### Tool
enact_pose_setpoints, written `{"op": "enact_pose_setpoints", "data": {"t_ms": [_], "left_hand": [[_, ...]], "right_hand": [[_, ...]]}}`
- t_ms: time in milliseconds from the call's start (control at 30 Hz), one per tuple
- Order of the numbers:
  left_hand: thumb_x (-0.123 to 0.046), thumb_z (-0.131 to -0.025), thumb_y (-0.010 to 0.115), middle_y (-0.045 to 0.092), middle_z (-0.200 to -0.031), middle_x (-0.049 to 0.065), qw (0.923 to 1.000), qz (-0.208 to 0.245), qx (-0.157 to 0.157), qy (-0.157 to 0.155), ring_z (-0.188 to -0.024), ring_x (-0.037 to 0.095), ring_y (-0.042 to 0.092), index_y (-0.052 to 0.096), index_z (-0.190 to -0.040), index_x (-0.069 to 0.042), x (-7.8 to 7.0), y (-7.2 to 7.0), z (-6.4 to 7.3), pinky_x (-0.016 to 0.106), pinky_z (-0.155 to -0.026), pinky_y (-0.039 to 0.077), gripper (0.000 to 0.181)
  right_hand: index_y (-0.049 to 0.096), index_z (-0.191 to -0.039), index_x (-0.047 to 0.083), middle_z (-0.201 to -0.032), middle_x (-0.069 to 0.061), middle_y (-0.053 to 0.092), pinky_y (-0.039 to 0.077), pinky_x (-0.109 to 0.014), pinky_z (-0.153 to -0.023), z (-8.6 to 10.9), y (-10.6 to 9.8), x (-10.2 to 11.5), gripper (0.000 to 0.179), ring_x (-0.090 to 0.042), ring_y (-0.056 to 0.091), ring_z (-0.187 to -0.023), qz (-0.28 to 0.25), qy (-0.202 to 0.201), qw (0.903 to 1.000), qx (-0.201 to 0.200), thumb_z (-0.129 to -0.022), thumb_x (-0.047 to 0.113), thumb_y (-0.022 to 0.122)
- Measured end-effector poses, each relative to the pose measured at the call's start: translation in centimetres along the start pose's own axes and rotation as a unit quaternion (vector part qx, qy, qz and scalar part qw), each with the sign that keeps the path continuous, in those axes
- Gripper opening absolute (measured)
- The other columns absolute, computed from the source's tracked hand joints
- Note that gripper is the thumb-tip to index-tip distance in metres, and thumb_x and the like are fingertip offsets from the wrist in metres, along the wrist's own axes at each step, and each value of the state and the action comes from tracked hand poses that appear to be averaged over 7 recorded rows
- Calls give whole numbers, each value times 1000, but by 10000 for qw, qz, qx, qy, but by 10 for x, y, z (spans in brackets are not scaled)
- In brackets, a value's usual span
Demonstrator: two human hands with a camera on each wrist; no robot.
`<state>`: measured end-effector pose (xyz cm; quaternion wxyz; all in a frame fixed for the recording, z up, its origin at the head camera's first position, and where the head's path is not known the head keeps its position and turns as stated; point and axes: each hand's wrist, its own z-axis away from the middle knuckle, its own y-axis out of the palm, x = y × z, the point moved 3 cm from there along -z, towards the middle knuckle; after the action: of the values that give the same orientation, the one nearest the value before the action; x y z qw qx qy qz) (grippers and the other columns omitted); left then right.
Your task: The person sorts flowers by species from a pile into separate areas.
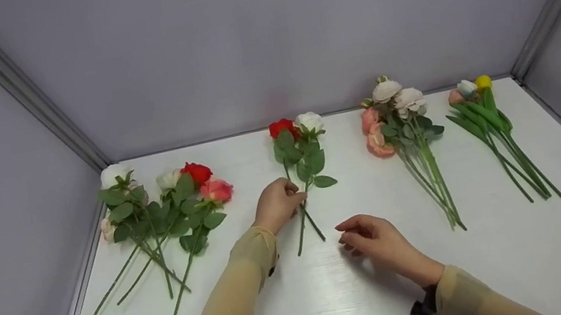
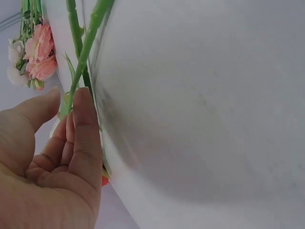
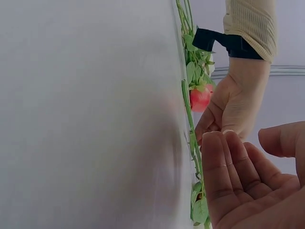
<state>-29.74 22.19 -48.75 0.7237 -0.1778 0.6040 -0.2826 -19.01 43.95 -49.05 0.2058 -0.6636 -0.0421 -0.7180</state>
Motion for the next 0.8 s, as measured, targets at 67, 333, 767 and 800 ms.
{"op": "enact_pose_setpoints", "data": {"t_ms": [67,333,767,800], "left_hand": [[-23,-97,74,63,-92,5,9999,-73,-113,72,-76,17,63,68,-112,-6,7,-9,4,32,-67,55,23],[-13,-99,68,69,-108,5,9881,-859,-1134,578,-100,23,63,72,-119,-6,54,-78,33,39,-90,55,21],[-11,-97,70,63,-104,25,9375,-2838,-1996,263,-94,44,60,72,-115,4,162,-190,90,58,-70,54,24],[-12,-97,71,62,-103,24,9375,-2837,-1995,270,-93,43,59,73,-114,4,165,-191,92,57,-68,54,23]], "right_hand": [[66,-124,-3,-104,-15,70,60,-41,-78,-3,-1,1,30,-32,69,-91,242,-56,9997,39,-101,16,66],[67,-126,6,-115,-3,69,54,-42,-95,-24,7,6,30,-22,64,-109,1934,-644,9790,18,-99,19,69],[58,-142,9,-142,-11,57,37,-43,-117,-50,93,49,48,-32,46,-139,4511,-2479,8485,1230,-99,28,70],[57,-144,10,-144,-11,56,34,-43,-119,-50,102,54,50,-33,44,-141,4643,-2619,8350,1361,-99,30,69]]}}
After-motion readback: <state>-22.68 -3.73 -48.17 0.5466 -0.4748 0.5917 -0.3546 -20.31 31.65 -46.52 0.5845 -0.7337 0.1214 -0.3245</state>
